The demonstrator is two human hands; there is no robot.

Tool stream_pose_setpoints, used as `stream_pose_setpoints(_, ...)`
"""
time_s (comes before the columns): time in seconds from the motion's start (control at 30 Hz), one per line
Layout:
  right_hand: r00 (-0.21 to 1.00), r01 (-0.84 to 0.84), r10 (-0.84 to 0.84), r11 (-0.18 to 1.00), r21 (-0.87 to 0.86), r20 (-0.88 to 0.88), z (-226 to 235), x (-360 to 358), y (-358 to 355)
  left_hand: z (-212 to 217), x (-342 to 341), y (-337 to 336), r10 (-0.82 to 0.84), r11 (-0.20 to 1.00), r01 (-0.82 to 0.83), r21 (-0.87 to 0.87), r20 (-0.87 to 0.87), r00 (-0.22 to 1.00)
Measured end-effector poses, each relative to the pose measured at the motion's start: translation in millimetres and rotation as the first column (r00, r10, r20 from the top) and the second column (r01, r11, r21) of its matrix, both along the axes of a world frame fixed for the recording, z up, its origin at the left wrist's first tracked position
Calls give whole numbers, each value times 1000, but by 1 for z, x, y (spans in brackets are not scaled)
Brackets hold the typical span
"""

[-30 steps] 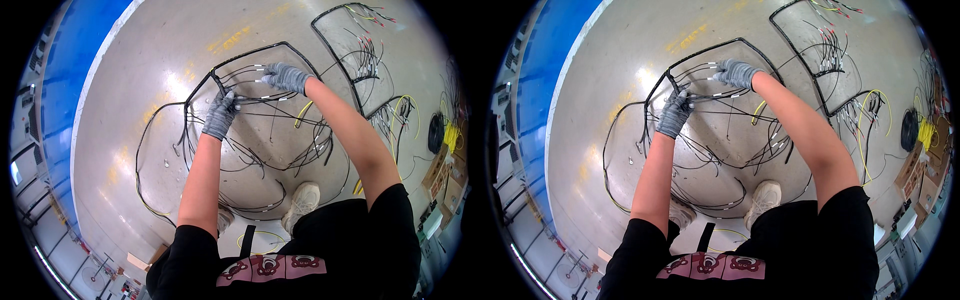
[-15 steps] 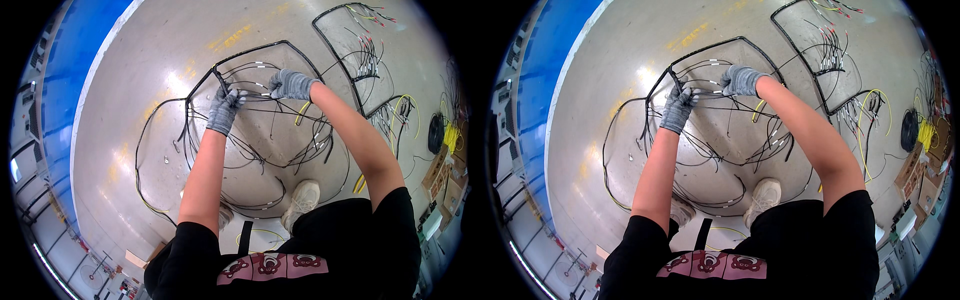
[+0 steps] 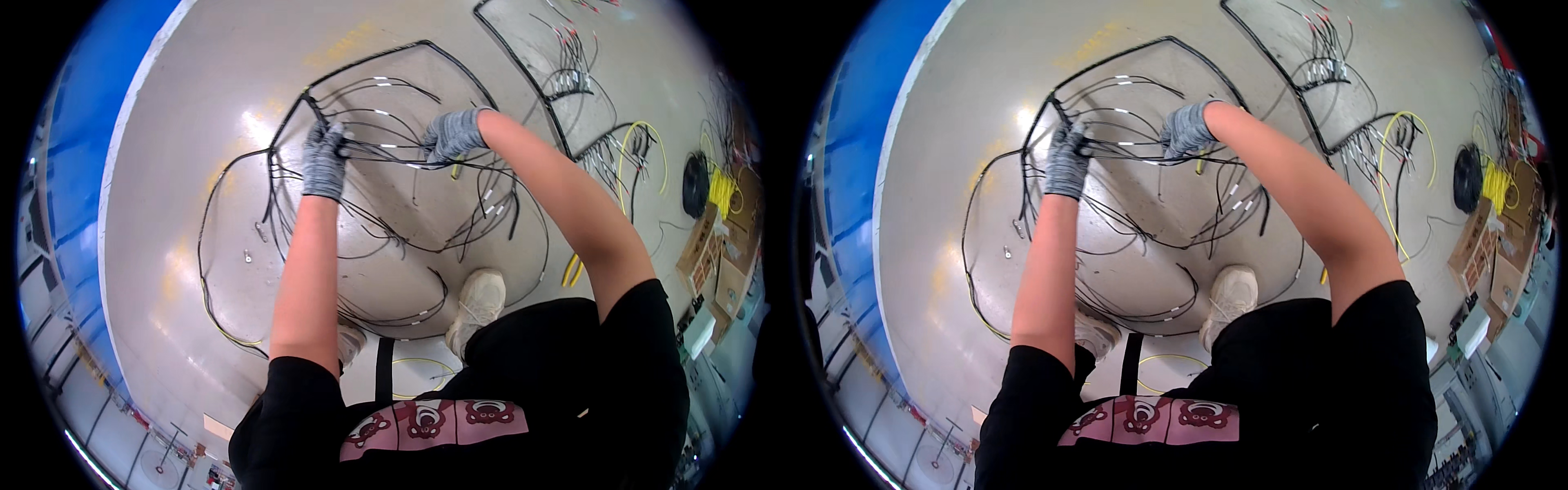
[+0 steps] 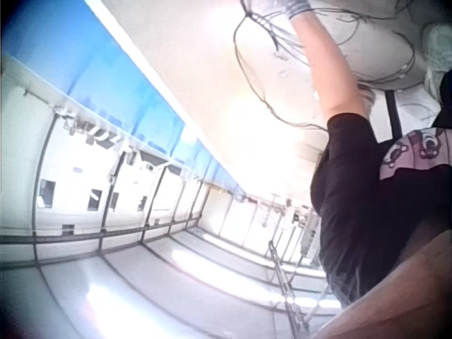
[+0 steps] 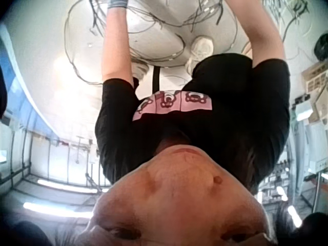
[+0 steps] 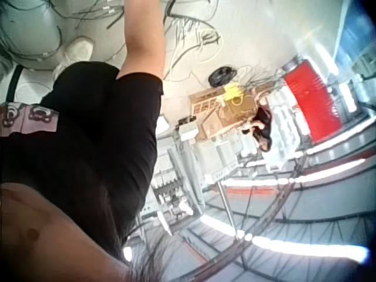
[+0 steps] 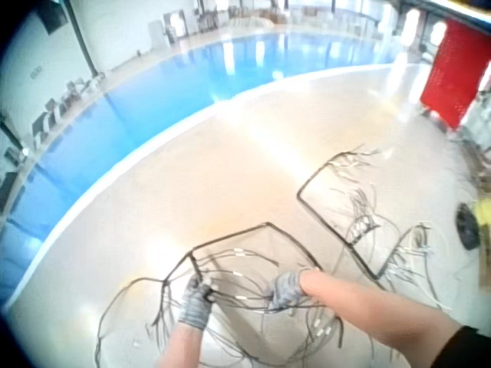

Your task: The person organizes a bundle of black and yellow wires on the floor, separating and arranging them into neat groups. They then move to a workbench area and continue sorting wires into boxes and containers.

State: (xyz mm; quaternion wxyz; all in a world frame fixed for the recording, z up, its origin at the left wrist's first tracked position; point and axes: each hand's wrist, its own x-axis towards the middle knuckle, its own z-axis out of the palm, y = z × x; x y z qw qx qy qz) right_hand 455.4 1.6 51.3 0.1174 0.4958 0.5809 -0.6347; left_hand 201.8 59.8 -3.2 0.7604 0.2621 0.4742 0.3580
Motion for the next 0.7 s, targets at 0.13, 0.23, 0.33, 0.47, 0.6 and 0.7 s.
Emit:
stream_pose_setpoints(0.13,1000,15,-14,999,38,-14,-12,22,-10,12,-20,11,-10,1000,10,15,-59,998)
stream_pose_setpoints(0.23,973,215,-216,976,-27,-77,-19,54,-22,9,-33,21,-22,1000,22,11,-21,1000)
stream_pose_setpoints(0.33,963,263,-270,931,254,-9,2,57,-37,10,-24,15,-25,1000,24,-16,-38,999)
stream_pose_setpoints(0.47,789,474,-611,542,694,-61,25,62,-42,-1,-31,24,-12,999,10,-42,-60,998)
stream_pose_setpoints(0.6,473,558,-879,343,756,49,65,110,-112,-9,-42,30,-37,999,37,-1,-54,998)
stream_pose_setpoints(0.7,320,684,-888,457,568,329,9,151,-225,-9,-25,24,-39,999,38,-15,-59,997)
